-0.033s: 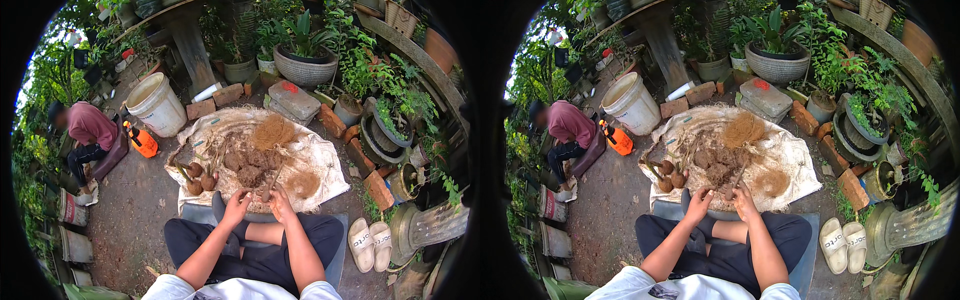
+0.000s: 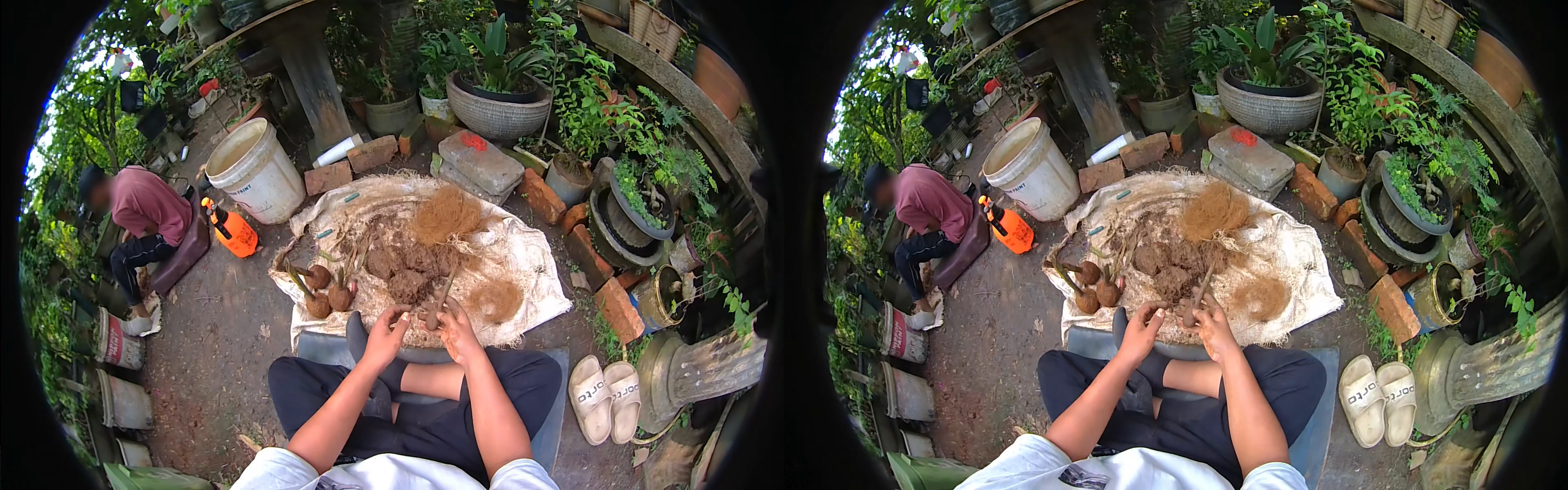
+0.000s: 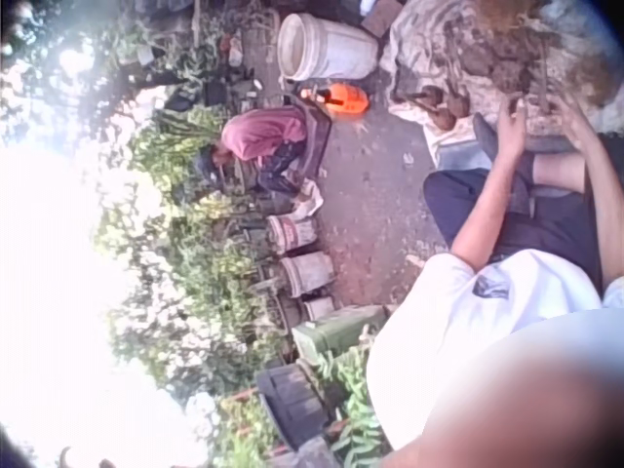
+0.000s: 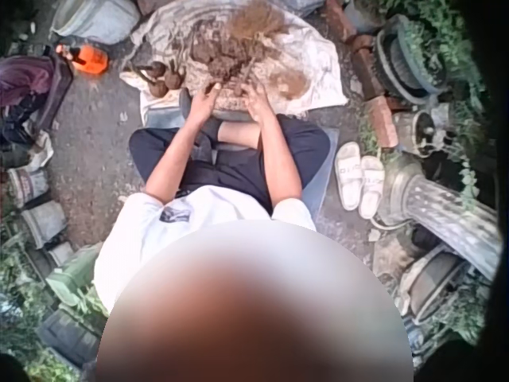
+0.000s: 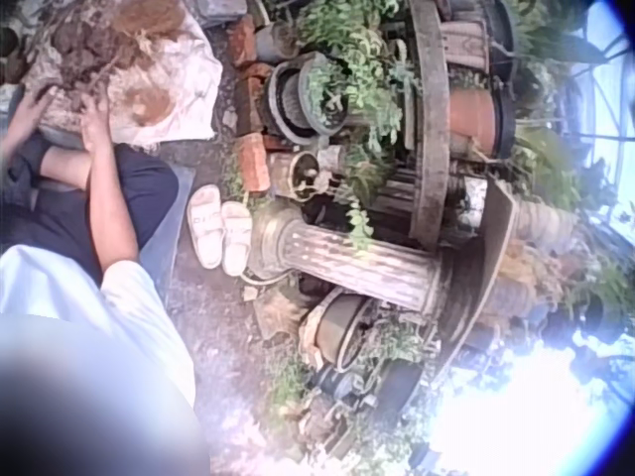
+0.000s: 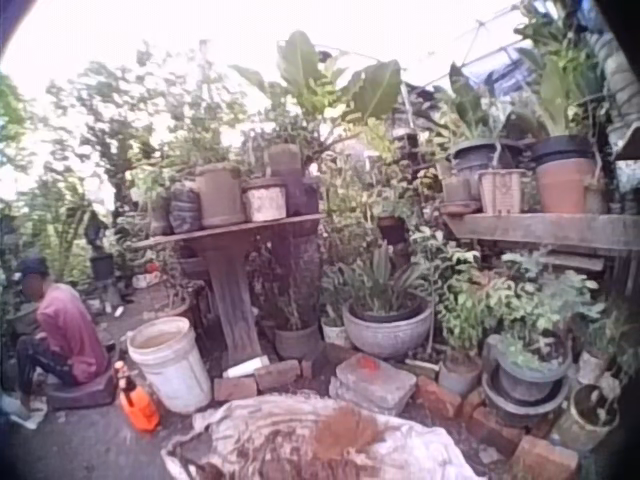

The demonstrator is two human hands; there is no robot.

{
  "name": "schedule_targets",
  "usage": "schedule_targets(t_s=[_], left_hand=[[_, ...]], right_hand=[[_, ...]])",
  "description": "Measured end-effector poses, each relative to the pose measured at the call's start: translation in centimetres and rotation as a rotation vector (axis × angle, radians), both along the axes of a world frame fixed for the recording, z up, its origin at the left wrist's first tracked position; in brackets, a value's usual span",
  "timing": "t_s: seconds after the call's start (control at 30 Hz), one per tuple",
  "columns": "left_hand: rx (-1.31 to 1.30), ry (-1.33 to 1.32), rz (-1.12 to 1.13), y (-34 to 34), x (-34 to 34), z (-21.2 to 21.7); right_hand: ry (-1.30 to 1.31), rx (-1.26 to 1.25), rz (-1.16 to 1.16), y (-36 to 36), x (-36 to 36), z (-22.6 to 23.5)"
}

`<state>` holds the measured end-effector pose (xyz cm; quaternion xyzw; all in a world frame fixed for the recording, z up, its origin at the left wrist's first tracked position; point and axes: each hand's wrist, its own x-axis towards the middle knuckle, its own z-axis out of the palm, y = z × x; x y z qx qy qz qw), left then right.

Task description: The person sits on the ground and handles several plant bulbs and soil on a sack. They pick up a bulb, inspect it, and then mix soil with their hands, preparing the material for planting.

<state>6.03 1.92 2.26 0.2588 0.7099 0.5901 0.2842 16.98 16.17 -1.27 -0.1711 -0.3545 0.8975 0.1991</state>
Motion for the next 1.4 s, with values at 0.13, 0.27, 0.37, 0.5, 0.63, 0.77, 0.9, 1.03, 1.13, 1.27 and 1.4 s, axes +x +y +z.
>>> schedule_targets(t_s=[0.13, 0.27, 0.37, 0.5, 0.63, 0.77, 0.9, 1.03, 1.13, 1.27, 1.4], left_hand=[[0.009, -0.025, 0.029, 0.0, -0.2, 0.3], [-0.001, -0.059, 0.038, -0.1, 0.1, 0.2], [-0.01, -0.069, 0.036, 0.0, 0.5, -0.1], [-0.002, -0.055, 0.051, 0.2, 0.7, -0.5], [0.005, -0.05, 0.029, 0.1, 0.8, -0.7], [0.013, -0.065, 0.022, 0.2, 1.0, -0.2], [0.013, 0.002, 0.016, 0.3, 0.9, 0.5], [-0.063, 0.092, 0.004, 1.0, -0.2, 0.9], [-0.124, 0.069, -0.046, 1.8, -1.3, 1.7], [-0.14, 0.082, -0.177, 2.0, -2.0, 3.8], [-0.035, -0.153, -0.245, 2.6, -1.7, 5.9]], right_hand=[[-0.084, 0.024, -0.01, 0.2, 0.1, 0.5], [-0.02, -0.077, 0.031, 0.4, 0.6, 1.5], [0.002, -0.172, -0.003, 0.2, 0.9, 2.2], [-0.05, -0.15, -0.075, 0.0, 0.6, 2.5], [-0.169, -0.064, -0.09, 0.1, 0.5, 2.0], [-0.243, 0.055, -0.06, 0.0, 0.5, 1.8], [-0.3, 0.14, -0.005, -0.8, 0.4, 2.1], [-0.118, 0.121, 0.147, -1.4, 0.4, 2.1], [-0.072, 0.098, 0.276, -1.5, 0.1, 1.6], [-0.024, 0.008, 0.257, -1.6, 0.1, 1.2], [0.016, 0.025, 0.287, -1.4, 0.6, 1.8]])
